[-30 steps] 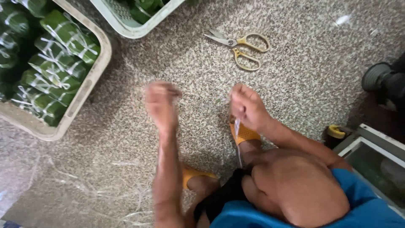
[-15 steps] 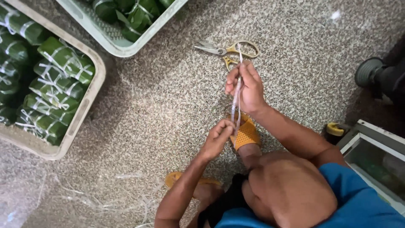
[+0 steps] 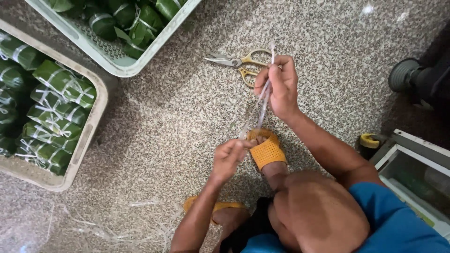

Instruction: The person is tying small leaf-wrapped sticky rice cakes with thin plastic string.

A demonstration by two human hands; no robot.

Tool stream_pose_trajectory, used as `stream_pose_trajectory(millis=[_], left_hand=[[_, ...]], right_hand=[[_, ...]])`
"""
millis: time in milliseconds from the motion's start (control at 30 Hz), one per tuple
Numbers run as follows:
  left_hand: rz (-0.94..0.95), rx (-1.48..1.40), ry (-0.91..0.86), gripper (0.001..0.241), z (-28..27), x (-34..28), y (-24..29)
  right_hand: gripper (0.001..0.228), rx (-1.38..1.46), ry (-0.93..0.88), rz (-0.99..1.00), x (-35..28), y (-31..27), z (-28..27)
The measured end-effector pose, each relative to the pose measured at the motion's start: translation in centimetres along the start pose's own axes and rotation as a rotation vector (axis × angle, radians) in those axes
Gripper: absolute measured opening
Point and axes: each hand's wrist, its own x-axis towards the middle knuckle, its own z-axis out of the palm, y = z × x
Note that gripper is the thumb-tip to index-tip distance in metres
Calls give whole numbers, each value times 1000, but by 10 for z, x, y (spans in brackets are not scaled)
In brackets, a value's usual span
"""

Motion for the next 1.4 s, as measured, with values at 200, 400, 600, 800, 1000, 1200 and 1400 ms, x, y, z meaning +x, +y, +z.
stream_pose_trajectory(millis=[200,400,600,800,1000,1200,1400], left_hand=[[12,184,237,31,-47,2,30],[117,335,564,28,-112,2,39],[342,284,725,25,-137,-8,62],[509,304,714,28,-121,-11,86],[216,771,234,17,-74,-5,127],[137,1049,-135,24,-45,39,198],[871,1836,687,47,-170,154,235]], right_hand=[[8,-368,-188,1,-8,-1,-16],[8,-335,-437,256,-17,-26,-14],[13,-818,-421,95,-12,-29,-28],[17,-961,-472,-6,-5,-34,-34],[63,-1639,-692,186,3,-73,25],[80,-867,-949,533,-26,-38,82],[25,-410,-508,690,-56,38,45]])
